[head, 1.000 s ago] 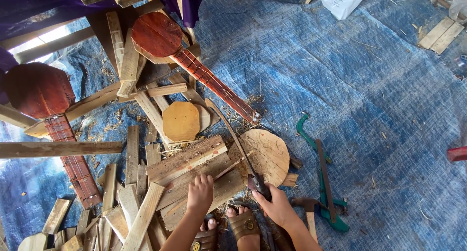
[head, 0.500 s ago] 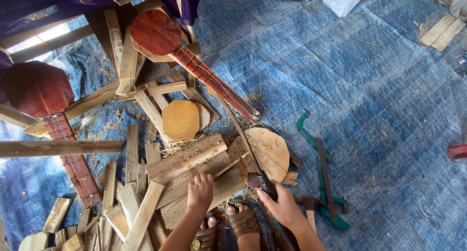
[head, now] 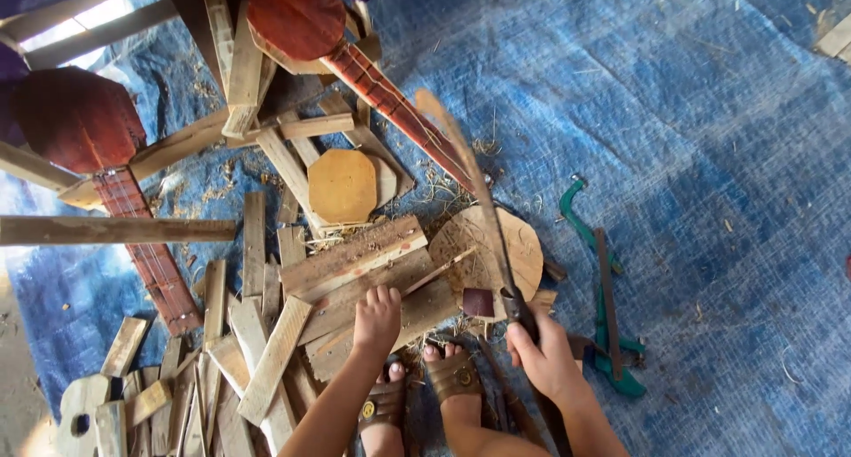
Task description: Shaping and smoothing a wooden instrument component using a blade and sandpaper
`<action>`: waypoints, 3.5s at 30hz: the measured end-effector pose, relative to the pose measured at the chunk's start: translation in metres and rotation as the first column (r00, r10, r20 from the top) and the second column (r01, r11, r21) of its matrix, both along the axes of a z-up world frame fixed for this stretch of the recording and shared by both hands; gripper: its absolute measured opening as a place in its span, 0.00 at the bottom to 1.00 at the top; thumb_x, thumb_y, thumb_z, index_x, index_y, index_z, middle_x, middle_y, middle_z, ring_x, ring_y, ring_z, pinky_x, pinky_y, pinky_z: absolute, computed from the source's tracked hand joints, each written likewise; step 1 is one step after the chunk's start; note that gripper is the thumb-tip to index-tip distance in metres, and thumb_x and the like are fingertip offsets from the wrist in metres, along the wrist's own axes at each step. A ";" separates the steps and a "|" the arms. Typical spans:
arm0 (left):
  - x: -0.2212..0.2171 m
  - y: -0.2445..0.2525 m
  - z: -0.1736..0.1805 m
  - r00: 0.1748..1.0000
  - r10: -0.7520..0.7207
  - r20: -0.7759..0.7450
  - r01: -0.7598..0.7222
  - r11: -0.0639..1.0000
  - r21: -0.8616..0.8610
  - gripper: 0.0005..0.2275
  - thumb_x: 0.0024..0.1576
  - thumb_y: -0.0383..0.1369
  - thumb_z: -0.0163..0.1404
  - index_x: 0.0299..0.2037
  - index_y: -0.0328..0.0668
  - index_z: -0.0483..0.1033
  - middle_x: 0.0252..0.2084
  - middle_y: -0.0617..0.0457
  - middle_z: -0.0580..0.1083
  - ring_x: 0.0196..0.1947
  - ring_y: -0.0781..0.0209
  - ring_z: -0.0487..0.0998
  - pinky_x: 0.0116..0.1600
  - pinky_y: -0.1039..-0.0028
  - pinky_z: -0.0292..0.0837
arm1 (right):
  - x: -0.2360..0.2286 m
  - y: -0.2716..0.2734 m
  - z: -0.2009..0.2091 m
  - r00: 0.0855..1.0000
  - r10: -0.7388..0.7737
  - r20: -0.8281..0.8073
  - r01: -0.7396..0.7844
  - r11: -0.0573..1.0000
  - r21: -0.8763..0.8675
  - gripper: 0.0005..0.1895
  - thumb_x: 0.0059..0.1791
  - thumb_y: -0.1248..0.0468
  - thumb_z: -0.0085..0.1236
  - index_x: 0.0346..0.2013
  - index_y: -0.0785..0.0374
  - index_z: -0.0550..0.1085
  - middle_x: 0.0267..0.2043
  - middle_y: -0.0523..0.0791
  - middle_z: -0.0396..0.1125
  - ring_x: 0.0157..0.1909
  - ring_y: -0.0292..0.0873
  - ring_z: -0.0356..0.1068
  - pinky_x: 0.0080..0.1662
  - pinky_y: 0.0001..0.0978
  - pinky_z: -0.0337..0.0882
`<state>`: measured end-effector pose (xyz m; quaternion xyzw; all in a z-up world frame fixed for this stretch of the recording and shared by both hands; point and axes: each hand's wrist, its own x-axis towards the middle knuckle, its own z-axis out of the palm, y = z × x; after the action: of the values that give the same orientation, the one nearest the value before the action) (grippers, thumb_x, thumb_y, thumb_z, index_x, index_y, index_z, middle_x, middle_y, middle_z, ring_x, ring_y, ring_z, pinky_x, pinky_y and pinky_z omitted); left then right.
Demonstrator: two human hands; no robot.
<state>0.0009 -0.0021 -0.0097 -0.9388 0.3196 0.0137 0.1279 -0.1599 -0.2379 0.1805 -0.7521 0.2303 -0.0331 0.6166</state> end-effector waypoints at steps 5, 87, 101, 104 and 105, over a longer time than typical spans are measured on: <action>-0.002 0.002 -0.016 0.993 0.012 0.119 0.005 0.989 -0.145 0.09 0.56 0.35 0.50 0.40 0.39 0.69 0.36 0.47 0.71 0.34 0.54 0.72 0.36 0.66 0.70 | 0.012 0.008 -0.063 0.979 0.033 -0.201 -0.040 0.999 -0.030 0.11 0.54 0.59 0.48 0.43 0.65 0.72 0.19 0.44 0.66 0.17 0.40 0.64 0.24 0.32 0.65; -0.067 0.089 0.022 0.887 -0.030 -0.460 -0.216 0.854 -0.473 0.18 0.65 0.42 0.40 0.55 0.37 0.71 0.75 0.35 0.54 0.77 0.35 0.45 0.73 0.33 0.43 | -0.014 0.011 -0.138 0.937 0.044 -0.347 -0.075 0.994 -0.075 0.17 0.61 0.57 0.43 0.47 0.72 0.68 0.23 0.50 0.61 0.21 0.46 0.61 0.28 0.36 0.61; -0.051 0.177 0.073 0.507 0.544 -0.668 -0.832 0.109 -0.543 0.07 0.63 0.31 0.48 0.41 0.32 0.74 0.33 0.43 0.78 0.28 0.50 0.78 0.37 0.62 0.76 | -0.018 -0.011 -0.178 0.894 -0.154 -0.421 -0.130 0.811 -0.571 0.26 0.49 0.48 0.61 0.48 0.70 0.72 0.41 0.55 0.73 0.41 0.57 0.73 0.46 0.44 0.71; -0.059 0.193 0.039 0.457 0.648 -0.609 -0.842 0.094 -0.531 0.09 0.63 0.35 0.50 0.43 0.35 0.75 0.34 0.41 0.78 0.32 0.43 0.80 0.39 0.58 0.77 | -0.017 -0.014 -0.176 0.835 -0.169 -0.523 -0.192 0.802 -0.566 0.30 0.52 0.46 0.58 0.56 0.69 0.71 0.46 0.57 0.73 0.46 0.58 0.74 0.47 0.48 0.74; -0.063 0.198 0.026 0.397 0.708 -0.584 -0.873 0.094 -0.479 0.11 0.63 0.40 0.51 0.45 0.40 0.75 0.36 0.41 0.78 0.37 0.40 0.83 0.41 0.56 0.79 | -0.017 -0.016 -0.178 0.807 -0.154 -0.570 -0.248 0.788 -0.563 0.33 0.55 0.44 0.55 0.61 0.70 0.69 0.48 0.60 0.71 0.49 0.61 0.75 0.47 0.52 0.77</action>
<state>-0.0617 0.1960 0.0163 -0.9102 -0.2539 0.0467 -0.3238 -0.1771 -0.2539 0.0029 -0.8883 0.3662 0.1448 0.2364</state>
